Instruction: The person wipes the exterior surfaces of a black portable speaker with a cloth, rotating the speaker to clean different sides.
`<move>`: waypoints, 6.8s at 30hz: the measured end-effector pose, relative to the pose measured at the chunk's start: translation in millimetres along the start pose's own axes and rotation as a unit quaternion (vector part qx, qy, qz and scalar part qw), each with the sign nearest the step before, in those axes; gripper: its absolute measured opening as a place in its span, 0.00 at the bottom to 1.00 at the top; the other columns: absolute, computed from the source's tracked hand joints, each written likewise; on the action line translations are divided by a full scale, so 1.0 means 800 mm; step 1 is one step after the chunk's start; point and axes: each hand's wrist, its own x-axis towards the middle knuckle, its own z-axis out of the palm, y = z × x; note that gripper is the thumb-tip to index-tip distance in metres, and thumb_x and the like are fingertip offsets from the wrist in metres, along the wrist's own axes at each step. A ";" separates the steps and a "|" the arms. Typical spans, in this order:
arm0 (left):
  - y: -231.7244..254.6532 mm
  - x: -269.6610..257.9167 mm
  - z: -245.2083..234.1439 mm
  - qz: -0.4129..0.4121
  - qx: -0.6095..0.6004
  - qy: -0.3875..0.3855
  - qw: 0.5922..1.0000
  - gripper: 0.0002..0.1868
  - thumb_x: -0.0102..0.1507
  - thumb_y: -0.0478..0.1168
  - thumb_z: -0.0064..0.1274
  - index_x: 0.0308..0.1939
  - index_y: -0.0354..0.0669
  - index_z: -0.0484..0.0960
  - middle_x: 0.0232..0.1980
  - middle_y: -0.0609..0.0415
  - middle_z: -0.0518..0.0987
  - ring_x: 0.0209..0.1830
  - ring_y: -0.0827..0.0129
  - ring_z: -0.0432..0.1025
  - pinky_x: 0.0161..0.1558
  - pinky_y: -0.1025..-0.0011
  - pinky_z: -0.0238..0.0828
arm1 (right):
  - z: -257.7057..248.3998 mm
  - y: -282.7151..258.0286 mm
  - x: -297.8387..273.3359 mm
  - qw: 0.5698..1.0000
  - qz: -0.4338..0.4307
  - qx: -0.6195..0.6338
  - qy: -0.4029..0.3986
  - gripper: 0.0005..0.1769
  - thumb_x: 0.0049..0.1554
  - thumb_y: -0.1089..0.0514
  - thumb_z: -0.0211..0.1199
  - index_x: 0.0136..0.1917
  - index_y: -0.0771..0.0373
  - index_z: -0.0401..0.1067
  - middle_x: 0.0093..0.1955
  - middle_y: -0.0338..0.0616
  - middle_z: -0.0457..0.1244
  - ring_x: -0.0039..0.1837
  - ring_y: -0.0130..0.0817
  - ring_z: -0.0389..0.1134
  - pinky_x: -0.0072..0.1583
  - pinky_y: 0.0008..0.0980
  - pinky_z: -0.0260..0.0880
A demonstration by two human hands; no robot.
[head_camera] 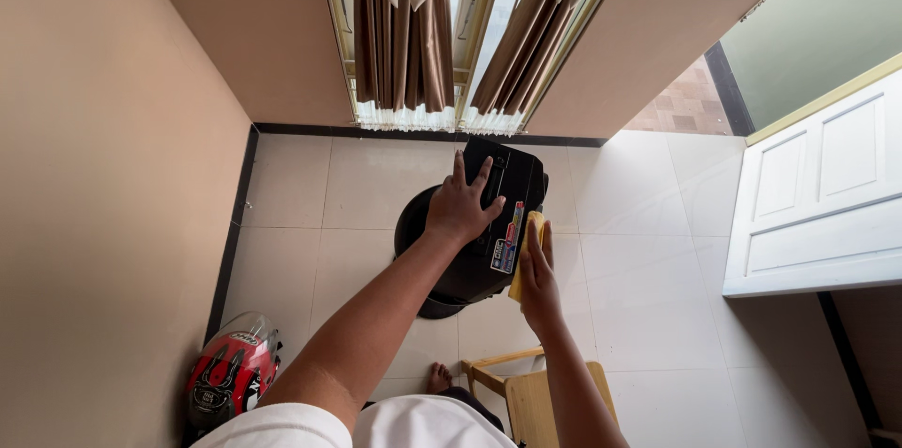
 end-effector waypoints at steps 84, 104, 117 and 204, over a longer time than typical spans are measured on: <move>0.005 -0.002 0.014 -0.034 -0.054 0.041 0.997 0.41 0.67 0.66 0.42 0.80 0.60 0.50 0.80 0.32 0.46 0.74 0.43 0.59 0.71 0.51 0.56 | -0.047 0.092 0.310 0.936 0.320 0.056 -0.136 0.23 0.67 0.48 0.42 0.60 0.64 0.71 0.50 0.54 0.66 0.48 0.41 0.67 0.55 0.44 0.69; 0.007 -0.001 0.012 -0.051 -0.044 0.042 0.997 0.41 0.67 0.66 0.41 0.81 0.63 0.50 0.81 0.35 0.48 0.77 0.46 0.55 0.74 0.49 0.50 | -0.011 0.020 0.083 0.998 -0.015 -0.058 -0.029 0.32 0.68 0.51 0.42 0.84 0.44 0.43 0.87 0.54 0.29 0.84 0.53 0.38 0.73 0.43 0.58; -0.001 0.001 0.010 -0.025 -0.035 -0.014 0.999 0.43 0.67 0.67 0.39 0.82 0.63 0.46 0.83 0.35 0.44 0.76 0.46 0.57 0.70 0.55 0.60 | 0.057 0.003 -0.053 0.978 -0.084 0.075 0.177 0.30 0.72 0.51 0.35 0.83 0.60 0.48 0.88 0.52 0.37 0.87 0.48 0.39 0.80 0.42 0.44; -0.022 0.002 -0.013 0.103 -0.042 0.011 0.994 0.45 0.64 0.64 0.44 0.81 0.53 0.51 0.83 0.35 0.36 0.83 0.43 0.34 0.77 0.50 0.34 | -0.020 -0.018 0.196 0.936 0.027 -0.350 -0.041 0.33 0.65 0.42 0.49 0.81 0.42 0.54 0.83 0.37 0.48 0.83 0.40 0.45 0.79 0.49 0.46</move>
